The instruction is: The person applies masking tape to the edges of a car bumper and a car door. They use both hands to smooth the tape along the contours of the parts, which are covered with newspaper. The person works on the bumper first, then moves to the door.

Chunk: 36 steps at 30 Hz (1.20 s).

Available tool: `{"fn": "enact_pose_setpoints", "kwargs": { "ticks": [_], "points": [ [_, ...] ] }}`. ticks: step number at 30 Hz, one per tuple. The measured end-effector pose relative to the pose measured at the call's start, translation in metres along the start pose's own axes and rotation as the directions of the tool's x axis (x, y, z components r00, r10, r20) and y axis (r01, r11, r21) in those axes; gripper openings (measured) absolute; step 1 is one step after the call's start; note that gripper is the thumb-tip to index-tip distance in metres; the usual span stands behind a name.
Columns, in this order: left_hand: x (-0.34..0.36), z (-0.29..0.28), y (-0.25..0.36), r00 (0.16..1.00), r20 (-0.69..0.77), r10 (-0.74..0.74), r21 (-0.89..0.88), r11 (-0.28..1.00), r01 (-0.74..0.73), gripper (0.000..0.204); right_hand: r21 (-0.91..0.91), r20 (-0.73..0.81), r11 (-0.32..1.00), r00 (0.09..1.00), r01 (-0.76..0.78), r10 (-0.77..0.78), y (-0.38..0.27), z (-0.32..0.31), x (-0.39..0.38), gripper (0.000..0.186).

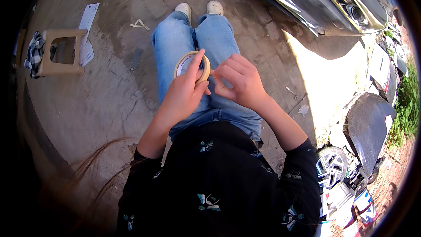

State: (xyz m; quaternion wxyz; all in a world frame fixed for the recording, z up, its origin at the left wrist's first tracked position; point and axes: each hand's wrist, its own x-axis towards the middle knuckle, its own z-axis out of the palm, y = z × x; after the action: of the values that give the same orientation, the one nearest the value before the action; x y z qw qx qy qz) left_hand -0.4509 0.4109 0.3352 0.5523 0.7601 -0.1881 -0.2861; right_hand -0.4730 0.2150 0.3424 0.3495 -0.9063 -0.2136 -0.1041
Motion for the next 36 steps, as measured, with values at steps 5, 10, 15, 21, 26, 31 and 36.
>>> {"fn": "enact_pose_setpoints", "kwargs": {
  "ticks": [5, 10, 15, 21, 26, 31, 36],
  "points": [
    [-0.002, -0.008, 0.003, 0.998, 0.018, 0.056, -0.202, 0.978, -0.051, 0.066, 0.098, -0.069, 0.975, 0.976, -0.198, 0.205, 0.0, -0.004, 0.004, 0.021],
    [-0.002, -0.006, 0.003, 0.999, 0.038, 0.027, -0.144, 0.989, -0.021, 0.066, 0.042, -0.057, 0.992, 0.991, -0.118, 0.12, -0.001, -0.002, 0.008, 0.022],
    [-0.001, -0.004, 0.004, 1.0, 0.026, -0.008, -0.005, 1.0, 0.009, 0.068, -0.109, -0.026, 0.994, 1.0, 0.014, -0.017, -0.001, -0.003, 0.013, 0.019],
    [0.0, -0.005, 0.005, 0.998, 0.06, -0.002, 0.138, 0.99, -0.007, 0.07, -0.234, -0.001, 0.963, 0.99, 0.136, -0.14, 0.004, 0.002, 0.016, 0.02],
    [-0.003, -0.005, 0.0, 0.997, 0.079, 0.024, 0.08, 0.996, -0.03, 0.07, -0.016, 0.089, 0.999, 0.995, 0.041, -0.039, 0.008, -0.004, 0.015, 0.015],
    [0.004, -0.005, -0.004, 0.999, 0.049, -0.017, -0.135, 0.991, 0.023, 0.067, 0.416, 0.128, 0.795, 0.895, -0.44, 0.428, 0.009, -0.008, 0.004, 0.017],
    [0.003, -0.007, -0.003, 0.995, 0.098, 0.021, -0.183, 0.983, -0.003, 0.065, 0.335, 0.067, 0.892, 0.952, -0.302, 0.297, 0.009, 0.003, 0.001, 0.018]
  ]
}}
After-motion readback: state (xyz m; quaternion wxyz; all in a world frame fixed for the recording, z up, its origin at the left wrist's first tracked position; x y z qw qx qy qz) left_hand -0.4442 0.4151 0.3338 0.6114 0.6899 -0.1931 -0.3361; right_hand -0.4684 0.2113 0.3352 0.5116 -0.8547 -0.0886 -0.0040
